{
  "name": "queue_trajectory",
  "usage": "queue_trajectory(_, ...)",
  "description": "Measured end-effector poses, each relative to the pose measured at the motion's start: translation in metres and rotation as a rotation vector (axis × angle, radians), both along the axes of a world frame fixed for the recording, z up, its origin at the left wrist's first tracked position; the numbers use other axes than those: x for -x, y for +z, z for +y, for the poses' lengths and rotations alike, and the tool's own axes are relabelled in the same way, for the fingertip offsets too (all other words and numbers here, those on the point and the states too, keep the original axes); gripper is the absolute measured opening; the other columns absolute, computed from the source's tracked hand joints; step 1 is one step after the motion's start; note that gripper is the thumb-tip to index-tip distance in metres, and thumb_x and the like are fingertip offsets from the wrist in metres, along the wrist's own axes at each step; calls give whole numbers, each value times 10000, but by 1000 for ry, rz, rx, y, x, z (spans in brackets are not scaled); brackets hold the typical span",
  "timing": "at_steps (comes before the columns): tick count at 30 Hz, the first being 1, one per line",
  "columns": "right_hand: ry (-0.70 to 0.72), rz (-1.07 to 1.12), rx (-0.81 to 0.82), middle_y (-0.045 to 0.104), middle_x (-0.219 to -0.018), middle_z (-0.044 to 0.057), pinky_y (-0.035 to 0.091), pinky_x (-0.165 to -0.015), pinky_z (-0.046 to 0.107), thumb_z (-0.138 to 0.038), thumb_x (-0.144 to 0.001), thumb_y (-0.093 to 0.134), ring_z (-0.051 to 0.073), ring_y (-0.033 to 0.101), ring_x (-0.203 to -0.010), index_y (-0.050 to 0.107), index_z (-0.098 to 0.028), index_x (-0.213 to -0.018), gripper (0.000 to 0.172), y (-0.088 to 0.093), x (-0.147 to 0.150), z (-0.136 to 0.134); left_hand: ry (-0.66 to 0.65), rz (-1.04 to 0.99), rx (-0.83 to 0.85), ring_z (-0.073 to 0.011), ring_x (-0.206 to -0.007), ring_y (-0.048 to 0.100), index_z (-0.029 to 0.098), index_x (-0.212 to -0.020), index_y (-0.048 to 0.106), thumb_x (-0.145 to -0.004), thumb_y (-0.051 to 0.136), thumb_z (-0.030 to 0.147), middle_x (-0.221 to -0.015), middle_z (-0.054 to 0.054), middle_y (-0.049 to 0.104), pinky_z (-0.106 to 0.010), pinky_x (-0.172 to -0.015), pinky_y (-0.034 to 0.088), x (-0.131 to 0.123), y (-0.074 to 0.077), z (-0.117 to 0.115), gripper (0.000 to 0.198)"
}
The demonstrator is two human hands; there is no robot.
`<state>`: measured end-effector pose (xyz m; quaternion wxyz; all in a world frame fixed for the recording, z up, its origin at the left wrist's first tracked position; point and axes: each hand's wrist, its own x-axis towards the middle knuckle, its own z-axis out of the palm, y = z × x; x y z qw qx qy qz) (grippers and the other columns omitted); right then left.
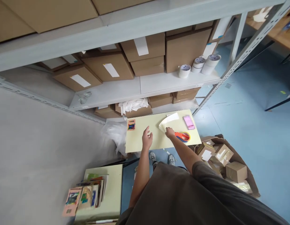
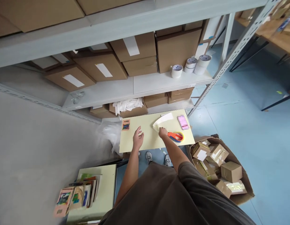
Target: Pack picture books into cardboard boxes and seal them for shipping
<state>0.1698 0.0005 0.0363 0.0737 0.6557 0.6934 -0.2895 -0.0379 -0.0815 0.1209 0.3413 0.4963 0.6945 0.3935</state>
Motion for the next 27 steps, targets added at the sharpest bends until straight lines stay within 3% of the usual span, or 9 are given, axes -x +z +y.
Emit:
queue_trajectory(2,3,-9,-6,770,-1080,179,537,-890,350,-202,-941,668,260,729,-980,724,-160,-1210,278,-4,0,17,9,3,17,-262,-1277,664,283,-1557,548,-987,607,247,-1550,-123,599,-401,-996,607,2,-7,-7,574)
queue_trajectory(5,-26,-25,-50,763,-1161,215,530,-917,367,-141,-977,551,279,719,-1058,718,-150,-1281,347,-5,-22,49,-13,-9,28,-267,-1280,663,280,-1549,560,-981,613,237,-1556,-128,593,-409,-998,605,-3,-16,-2,572)
queue_trajectory(10,-183,17,-125,763,-1212,218,538,-897,352,-168,-1004,510,278,713,-1053,706,-140,-1371,417,3,-77,107,-162,-72,24,-275,-1288,662,291,-1538,583,-975,620,218,-1543,-123,606,-403,-979,616,-40,-26,47,569)
queue_trajectory(13,-245,98,-253,715,-1342,223,536,-987,381,-230,-1029,509,293,671,-1183,594,-116,-1518,510,6,-97,119,-223,-90,-11,-281,-1315,648,290,-1548,576,-981,611,208,-1567,-122,585,-404,-988,612,-61,-26,75,574)
queue_trajectory(16,-245,187,-396,634,-1486,207,498,-1111,424,-251,-1022,505,298,595,-1339,510,-124,-1593,585,8,-98,111,-223,-66,-24,-285,-1365,617,287,-1541,581,-984,603,203,-1582,-120,570,-418,-1030,596,-60,-22,82,564)
queue_trajectory(21,-165,304,-494,521,-1619,200,451,-1193,476,-301,-1007,507,315,487,-1478,519,-120,-1578,599,18,-59,88,-134,14,-9,-291,-1435,564,288,-1521,593,-964,617,213,-1587,-112,570,-471,-1102,560,-10,-15,60,563)
queue_trajectory(27,133,475,-541,512,-1631,170,425,-1216,529,-346,-1010,517,330,459,-1497,537,-181,-1572,586,42,48,61,120,108,-35,-285,-1488,521,295,-1498,605,-931,660,224,-1577,-96,582,-505,-1197,489,78,-3,3,574)
